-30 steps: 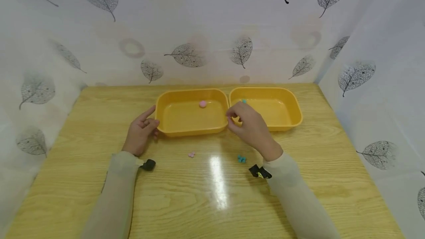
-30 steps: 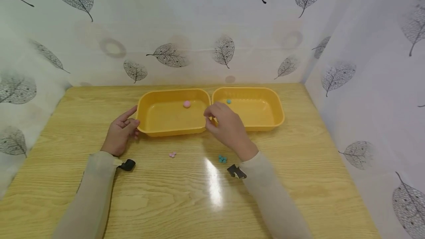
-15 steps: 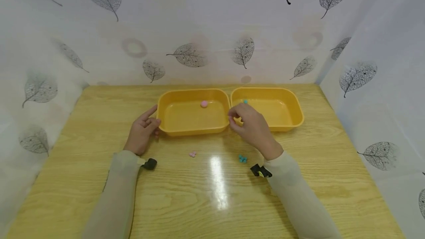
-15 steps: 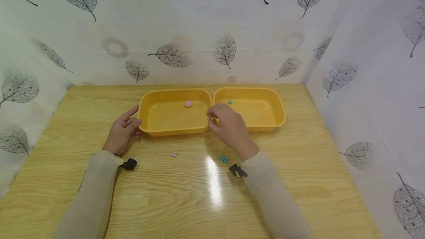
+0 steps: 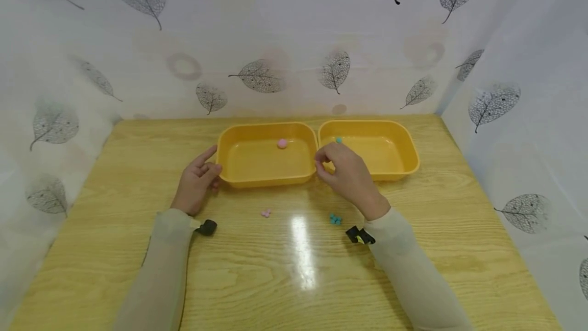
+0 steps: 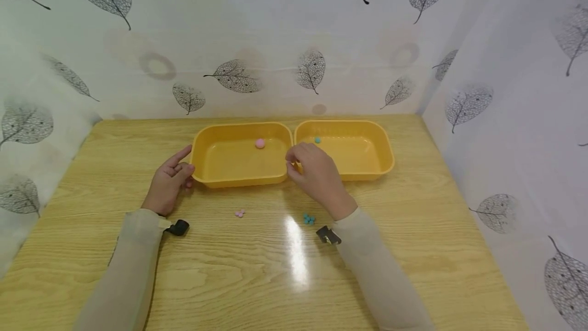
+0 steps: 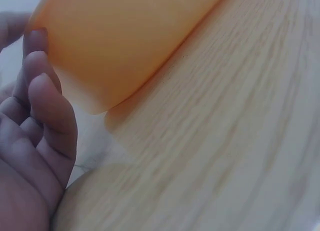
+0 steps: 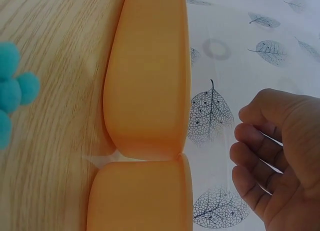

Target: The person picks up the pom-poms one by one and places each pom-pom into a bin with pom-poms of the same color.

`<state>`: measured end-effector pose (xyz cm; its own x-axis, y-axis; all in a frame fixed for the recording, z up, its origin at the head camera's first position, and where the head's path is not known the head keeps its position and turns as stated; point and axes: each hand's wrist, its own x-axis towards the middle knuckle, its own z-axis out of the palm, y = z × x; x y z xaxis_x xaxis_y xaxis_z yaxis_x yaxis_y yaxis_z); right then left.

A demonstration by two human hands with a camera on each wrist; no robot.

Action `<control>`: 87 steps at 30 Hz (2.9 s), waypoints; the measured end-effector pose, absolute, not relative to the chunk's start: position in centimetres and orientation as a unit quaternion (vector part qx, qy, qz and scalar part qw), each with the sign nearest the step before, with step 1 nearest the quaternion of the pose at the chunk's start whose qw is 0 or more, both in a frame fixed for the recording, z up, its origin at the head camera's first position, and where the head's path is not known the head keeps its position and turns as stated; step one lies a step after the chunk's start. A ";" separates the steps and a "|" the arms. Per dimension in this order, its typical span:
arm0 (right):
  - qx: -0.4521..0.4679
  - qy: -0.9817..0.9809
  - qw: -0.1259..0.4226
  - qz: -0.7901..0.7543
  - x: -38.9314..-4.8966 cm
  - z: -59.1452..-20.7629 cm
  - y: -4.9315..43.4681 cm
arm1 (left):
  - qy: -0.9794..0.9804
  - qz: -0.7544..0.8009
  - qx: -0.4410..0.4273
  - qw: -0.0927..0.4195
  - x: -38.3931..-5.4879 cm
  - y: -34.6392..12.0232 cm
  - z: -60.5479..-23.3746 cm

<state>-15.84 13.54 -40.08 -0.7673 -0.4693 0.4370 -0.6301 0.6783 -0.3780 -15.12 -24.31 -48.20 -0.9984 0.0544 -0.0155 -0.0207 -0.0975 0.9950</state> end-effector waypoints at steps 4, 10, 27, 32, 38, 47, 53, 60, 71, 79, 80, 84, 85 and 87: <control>0.301 -0.905 0.153 0.258 -15.8 -40.0 13.5 | 0.668 0.743 0.024 0.027 -15.2 -24.3 -48.3; 0.301 -0.906 0.155 0.254 -15.9 -40.2 13.6 | 0.667 0.744 0.033 0.027 -15.2 -24.4 -48.4; 0.319 -0.894 0.172 0.262 -15.6 -39.9 13.0 | 0.684 0.729 0.023 0.028 -15.0 -24.5 -48.1; 0.329 -0.889 0.182 0.261 -15.8 -39.9 12.3 | 0.683 0.729 0.017 0.032 -15.1 -24.4 -48.1; 0.340 -0.890 0.169 0.254 -16.4 -39.3 10.6 | 0.679 0.733 0.020 0.034 -15.4 -24.4 -48.5; 0.375 -0.883 0.174 0.222 -17.5 -36.8 8.0 | 0.682 0.730 0.029 0.027 -15.3 -24.5 -48.5; 0.408 -0.881 0.142 0.192 -19.6 -35.6 6.0 | 0.685 0.728 0.026 0.026 -15.3 -24.6 -48.7; 0.410 -0.905 -0.008 0.115 -23.5 -34.9 2.9 | 0.690 0.723 0.014 0.027 -15.3 -24.7 -48.6; 0.398 -0.904 -0.155 -0.024 -27.3 -36.1 -1.3 | 0.690 0.722 0.033 0.033 -15.8 -24.6 -48.5; 0.425 -0.871 -0.231 -0.091 -27.9 -38.5 -3.5 | 0.685 0.727 0.021 0.039 -15.7 -24.5 -48.4; 0.424 -0.870 -0.231 -0.098 -27.8 -38.7 -3.7 | 0.684 0.728 0.019 0.039 -15.6 -24.6 -48.4; 0.427 -0.871 -0.211 -0.120 -27.6 -39.5 -4.2 | 0.680 0.732 0.014 0.043 -15.5 -24.7 -48.3; 0.427 -0.872 -0.208 -0.121 -27.6 -39.7 -4.2 | 0.678 0.734 0.014 0.044 -15.5 -24.7 -48.2; 0.429 -0.872 -0.201 -0.121 -27.8 -40.3 -4.2 | 0.676 0.736 0.016 0.047 -15.5 -24.8 -48.2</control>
<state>-27.77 -4.18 -40.33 -0.5516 -0.6998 -0.4539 -0.7971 0.6026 0.0397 -15.51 -24.78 -48.25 -0.9950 0.0908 -0.0408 -0.0484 -0.0829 0.9954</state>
